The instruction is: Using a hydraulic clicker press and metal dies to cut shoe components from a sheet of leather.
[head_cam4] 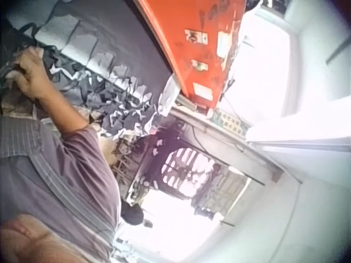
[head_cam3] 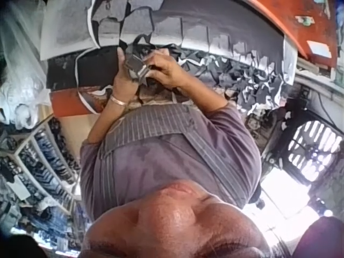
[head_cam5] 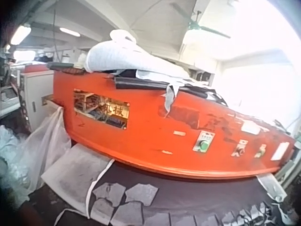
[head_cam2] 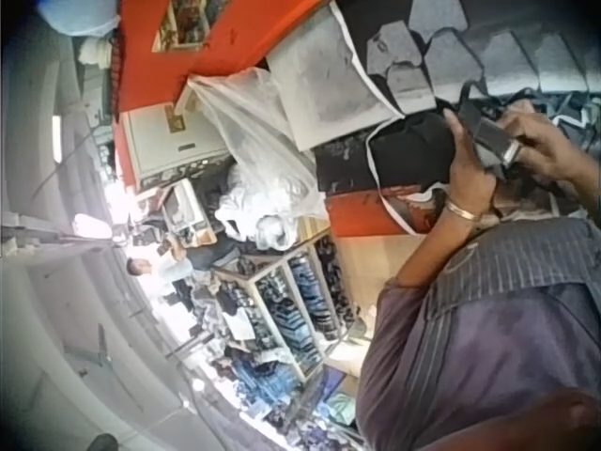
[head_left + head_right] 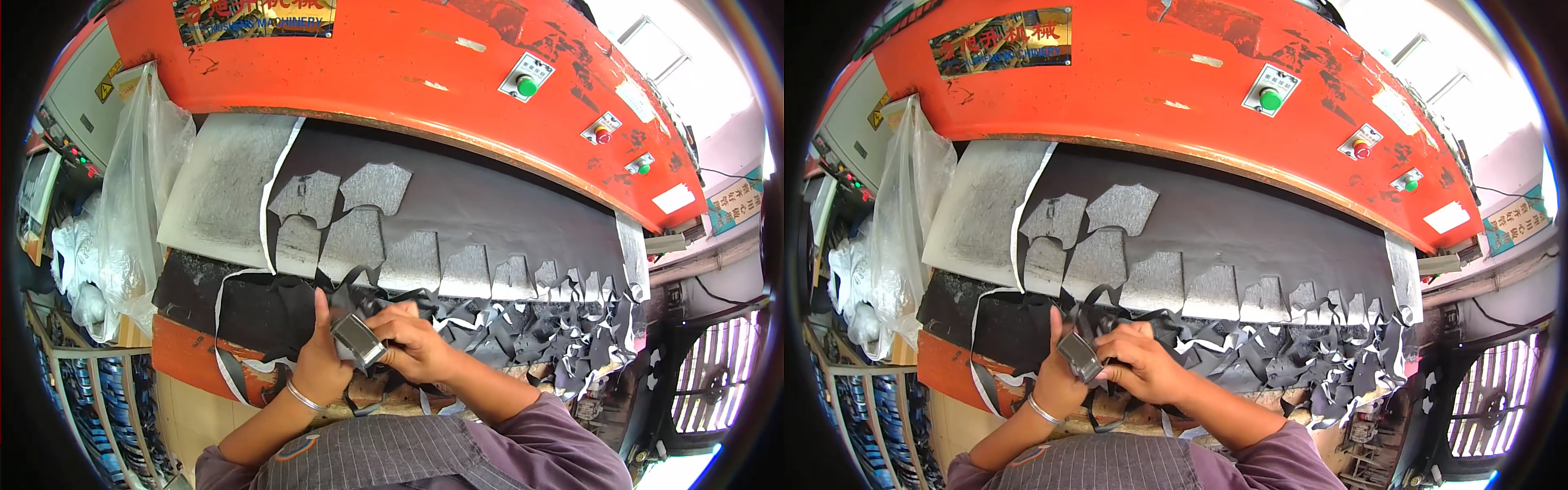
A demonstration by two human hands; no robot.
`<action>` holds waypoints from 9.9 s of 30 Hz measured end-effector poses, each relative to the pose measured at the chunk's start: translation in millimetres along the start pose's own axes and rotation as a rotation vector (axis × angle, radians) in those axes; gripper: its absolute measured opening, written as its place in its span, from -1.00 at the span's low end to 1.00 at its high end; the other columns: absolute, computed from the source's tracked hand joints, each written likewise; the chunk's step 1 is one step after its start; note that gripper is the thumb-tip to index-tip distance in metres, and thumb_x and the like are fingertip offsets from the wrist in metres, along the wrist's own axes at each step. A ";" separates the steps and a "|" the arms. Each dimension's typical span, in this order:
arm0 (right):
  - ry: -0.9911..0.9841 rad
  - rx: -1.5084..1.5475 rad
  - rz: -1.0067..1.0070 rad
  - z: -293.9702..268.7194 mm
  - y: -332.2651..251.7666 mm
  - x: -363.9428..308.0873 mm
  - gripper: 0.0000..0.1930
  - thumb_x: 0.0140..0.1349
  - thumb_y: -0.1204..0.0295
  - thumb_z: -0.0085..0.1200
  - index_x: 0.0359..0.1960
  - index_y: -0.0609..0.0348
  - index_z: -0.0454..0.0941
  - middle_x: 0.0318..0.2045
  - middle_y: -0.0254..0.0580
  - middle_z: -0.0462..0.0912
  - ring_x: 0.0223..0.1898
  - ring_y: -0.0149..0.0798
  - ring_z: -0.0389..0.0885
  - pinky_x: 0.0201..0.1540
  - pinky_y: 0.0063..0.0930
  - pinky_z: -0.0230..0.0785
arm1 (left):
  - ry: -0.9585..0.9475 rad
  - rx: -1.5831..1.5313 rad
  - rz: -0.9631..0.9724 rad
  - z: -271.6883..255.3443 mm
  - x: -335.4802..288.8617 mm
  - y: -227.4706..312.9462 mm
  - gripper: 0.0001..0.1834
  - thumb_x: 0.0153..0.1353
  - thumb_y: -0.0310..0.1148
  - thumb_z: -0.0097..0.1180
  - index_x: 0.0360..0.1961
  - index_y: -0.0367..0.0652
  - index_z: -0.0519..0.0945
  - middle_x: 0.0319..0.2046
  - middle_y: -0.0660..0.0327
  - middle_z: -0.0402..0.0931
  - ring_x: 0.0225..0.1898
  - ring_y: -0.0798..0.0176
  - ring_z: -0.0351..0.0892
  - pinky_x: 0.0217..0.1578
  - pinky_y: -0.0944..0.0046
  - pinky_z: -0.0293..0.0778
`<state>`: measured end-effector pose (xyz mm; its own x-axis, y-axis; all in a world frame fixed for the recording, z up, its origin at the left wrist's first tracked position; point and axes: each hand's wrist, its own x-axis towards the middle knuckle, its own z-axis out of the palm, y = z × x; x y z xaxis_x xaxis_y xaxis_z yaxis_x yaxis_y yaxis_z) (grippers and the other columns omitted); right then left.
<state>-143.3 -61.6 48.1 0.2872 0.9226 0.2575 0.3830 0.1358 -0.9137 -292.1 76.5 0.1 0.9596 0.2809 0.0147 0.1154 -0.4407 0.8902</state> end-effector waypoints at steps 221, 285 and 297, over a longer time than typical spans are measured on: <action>0.574 -0.963 0.193 -257.3 91.7 -114.7 -0.52 -0.14 0.30 0.41 -0.15 0.19 0.57 -0.09 0.14 0.62 0.10 0.12 0.51 0.17 -0.14 0.34 | 0.088 0.352 0.269 193.8 180.5 101.4 -0.62 0.06 -0.46 0.05 -0.07 -0.18 0.28 0.22 -0.03 0.35 0.33 0.01 0.21 0.32 -0.10 -0.06; 0.535 -0.075 0.220 -203.6 33.3 -212.5 -0.88 0.30 0.57 -0.02 -0.15 0.21 0.45 -0.14 -0.14 0.61 -0.06 -0.19 0.54 0.02 -0.27 0.35 | -0.020 0.102 0.276 192.9 165.3 117.8 0.18 -0.08 -0.19 0.41 0.42 -0.25 -0.13 0.38 -0.23 -0.14 0.38 -0.28 -0.08 0.35 -0.03 -0.02; 0.135 -1.182 -0.013 -337.5 75.9 -184.2 -0.86 0.07 0.46 0.18 -0.34 0.10 0.48 -0.23 -0.26 0.61 -0.18 -0.17 0.58 0.10 -0.09 0.22 | -0.033 0.609 -0.274 224.4 289.6 139.4 -0.29 0.04 0.07 0.29 0.02 -0.30 0.46 -0.05 -0.06 0.51 0.10 -0.02 0.44 0.09 0.00 0.37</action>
<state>129.2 -343.1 37.5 0.3404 0.8686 0.3600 0.9384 -0.3378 -0.0722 59.5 -94.9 26.2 0.8814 0.4289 -0.1979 0.4707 -0.7629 0.4432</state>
